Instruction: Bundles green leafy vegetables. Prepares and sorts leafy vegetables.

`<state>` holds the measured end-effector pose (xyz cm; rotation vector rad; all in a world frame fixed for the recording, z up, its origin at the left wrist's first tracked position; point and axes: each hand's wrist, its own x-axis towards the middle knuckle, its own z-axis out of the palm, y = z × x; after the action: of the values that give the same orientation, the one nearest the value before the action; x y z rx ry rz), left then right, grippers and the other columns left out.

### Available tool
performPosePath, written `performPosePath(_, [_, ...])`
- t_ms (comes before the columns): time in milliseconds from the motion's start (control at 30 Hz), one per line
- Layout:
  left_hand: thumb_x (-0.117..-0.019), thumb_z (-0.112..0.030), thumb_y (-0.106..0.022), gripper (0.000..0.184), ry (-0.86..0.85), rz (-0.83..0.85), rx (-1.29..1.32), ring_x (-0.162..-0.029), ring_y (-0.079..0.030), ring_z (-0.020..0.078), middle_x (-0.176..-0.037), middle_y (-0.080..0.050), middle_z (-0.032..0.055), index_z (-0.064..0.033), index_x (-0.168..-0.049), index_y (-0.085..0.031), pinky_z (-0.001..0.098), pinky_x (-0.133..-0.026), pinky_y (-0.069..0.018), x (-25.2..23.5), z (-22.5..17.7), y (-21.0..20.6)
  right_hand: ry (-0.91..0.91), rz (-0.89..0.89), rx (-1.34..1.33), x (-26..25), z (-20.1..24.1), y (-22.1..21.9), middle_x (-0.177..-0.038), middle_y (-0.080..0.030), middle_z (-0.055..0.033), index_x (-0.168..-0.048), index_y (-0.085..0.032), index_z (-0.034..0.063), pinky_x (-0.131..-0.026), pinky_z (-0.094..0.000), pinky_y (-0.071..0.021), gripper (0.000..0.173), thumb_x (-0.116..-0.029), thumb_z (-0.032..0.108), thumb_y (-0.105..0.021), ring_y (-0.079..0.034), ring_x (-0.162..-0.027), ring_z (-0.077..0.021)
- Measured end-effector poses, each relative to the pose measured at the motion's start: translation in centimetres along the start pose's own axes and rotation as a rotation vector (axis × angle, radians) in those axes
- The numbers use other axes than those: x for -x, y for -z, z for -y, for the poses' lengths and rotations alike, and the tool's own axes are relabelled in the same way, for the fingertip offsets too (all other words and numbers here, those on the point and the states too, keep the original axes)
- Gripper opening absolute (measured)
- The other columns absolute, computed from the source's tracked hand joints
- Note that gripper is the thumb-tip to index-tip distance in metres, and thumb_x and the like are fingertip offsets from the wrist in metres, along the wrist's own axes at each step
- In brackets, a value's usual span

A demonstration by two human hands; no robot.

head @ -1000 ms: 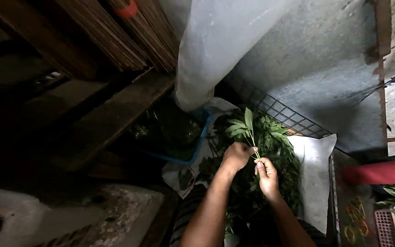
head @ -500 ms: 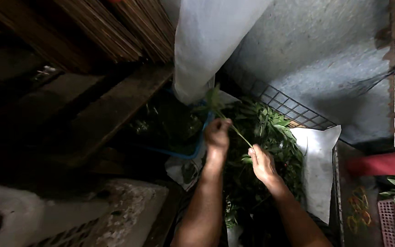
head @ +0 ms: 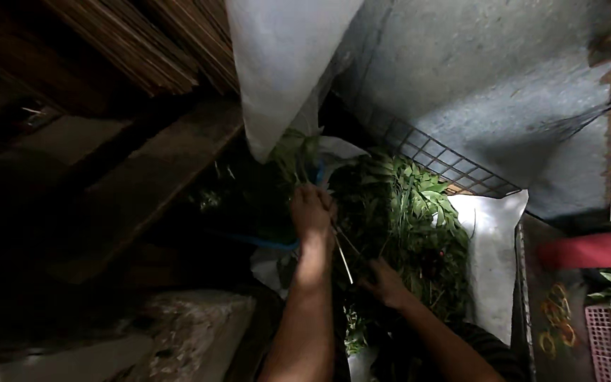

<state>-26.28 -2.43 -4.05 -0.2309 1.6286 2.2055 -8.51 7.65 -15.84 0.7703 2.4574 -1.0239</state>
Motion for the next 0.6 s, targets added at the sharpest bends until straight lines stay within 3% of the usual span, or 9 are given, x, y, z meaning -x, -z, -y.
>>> performPosePath(67, [-0.1142, -0.026, -0.032, 0.026, -0.036, -0.036, 0.022, -0.052, -0.059, 0.009, -0.065, -0.057, -0.0017, -0.0077, -0.107, -0.049, 0.0258, -0.052, -0.0555, 0.2, -0.1, 0.0, -0.142, -0.24, -0.228, -1.3, -1.8, -0.2, -0.137, -0.058, -0.0251, -0.14, -0.052, -0.0035, -0.104, -0.0506, -0.0505, 0.059, -0.0989, 0.037, -0.066, -0.06, -0.123, -0.0357])
performPosePath(133, [-0.1139, -0.023, -0.034, 0.02, -0.045, -0.021, 0.015, -0.055, -0.063, 0.0121, -0.068, -0.058, 0.0007, -0.0066, -0.121, -0.044, 0.0311, -0.056, -0.0599, 0.2, 0.0, 0.1, -0.324, -0.367, -0.487, -2.9, -2.5, -0.2, -0.129, -0.062, -0.0267, -0.14, -0.047, -0.0052, -0.098, -0.0497, -0.0526, 0.055, -0.1029, 0.032, -0.062, -0.064, -0.115, -0.0352])
performPosePath(233, [-0.1098, -0.021, -0.047, 0.026, -0.061, -0.053, -0.056, -0.051, -0.047, 0.0084, -0.072, -0.043, -0.0021, -0.0118, -0.134, -0.045, 0.0263, -0.047, -0.049, -0.6, 0.3, 0.4, -0.427, -0.332, -0.803, -5.0, -3.1, -0.5, -0.131, -0.061, -0.0252, -0.145, -0.043, -0.0032, -0.094, -0.0464, -0.0558, 0.054, -0.1064, 0.033, -0.056, -0.066, -0.111, -0.0322])
performPosePath(300, [-0.107, -0.026, -0.055, 0.025, -0.055, -0.075, -0.138, -0.053, -0.041, 0.0072, -0.074, -0.043, -0.0026, -0.0152, -0.129, -0.053, 0.0232, -0.047, -0.0401, -1.0, 0.2, 0.6, -0.424, -0.301, -1.062, -5.5, -2.5, -0.1, -0.124, -0.064, -0.0211, -0.146, -0.044, -0.0007, -0.087, -0.0408, -0.0585, 0.048, -0.1092, 0.03, -0.051, -0.069, -0.103, -0.0268])
performPosePath(333, [-0.1062, -0.026, -0.057, 0.021, -0.073, -0.07, -0.183, -0.052, -0.04, 0.006, -0.073, -0.044, -0.003, -0.0147, -0.124, -0.056, 0.0215, -0.046, -0.0383, -1.0, 0.2, 0.7, -0.408, -0.343, -1.165, -5.4, -1.7, 0.4, -0.109, -0.066, -0.0177, -0.142, -0.048, -0.0007, -0.076, -0.0364, -0.059, 0.042, -0.1105, 0.028, -0.047, -0.068, -0.088, -0.0227])
performPosePath(367, [-0.1055, -0.025, -0.058, 0.018, -0.092, -0.056, -0.226, -0.051, -0.04, 0.0056, -0.072, -0.045, -0.003, -0.0132, -0.119, -0.059, 0.0207, -0.046, -0.037, -0.9, 0.2, 0.8, -0.344, -0.429, -1.247, -5.1, -0.4, 1.0, -0.086, -0.061, -0.0098, -0.132, -0.053, -0.0006, -0.06, -0.0286, -0.0548, 0.033, -0.1112, 0.024, -0.044, -0.061, -0.066, -0.0151])
performPosePath(400, [-0.1049, -0.024, -0.059, 0.017, -0.104, -0.033, -0.267, -0.051, -0.038, 0.0055, -0.071, -0.046, -0.0027, -0.0112, -0.115, -0.062, 0.0209, -0.046, -0.0352, -0.9, 0.3, 0.9, -0.222, -0.492, -1.332, -4.5, 1.0, 1.9, -0.073, -0.053, -0.003, -0.124, -0.052, -0.0004, -0.054, -0.0235, -0.0511, 0.026, -0.1118, 0.019, -0.041, -0.054, -0.056, -0.0099])
performPosePath(500, [-0.1051, -0.022, -0.058, 0.015, -0.045, 0.065, -0.316, -0.049, -0.039, 0.0037, -0.068, -0.048, -0.0038, -0.0088, -0.107, -0.064, 0.0187, -0.045, -0.0346, -0.6, 0.3, 0.8, 0.168, -0.573, -1.298, -1.1, 5.3, 4.2, -0.066, -0.05, 0.0023, -0.115, -0.054, 0.0004, -0.06, -0.0245, -0.0538, 0.02, -0.1102, 0.01, -0.037, -0.053, -0.055, -0.0078])
performPosePath(600, [-0.1073, -0.025, -0.055, 0.019, 0.034, 0.259, -0.353, -0.044, -0.038, 0.0012, -0.074, -0.065, -0.0012, -0.0089, -0.106, -0.066, 0.0167, -0.04, -0.0304, 0.1, 0.5, 0.7, 0.335, -0.5, -1.123, 1.3, 7.1, 3.9, -0.067, -0.051, 0.0021, -0.117, -0.055, -0.0008, -0.064, -0.0273, -0.0543, 0.023, -0.1075, 0.008, -0.036, -0.054, -0.059, -0.0084])
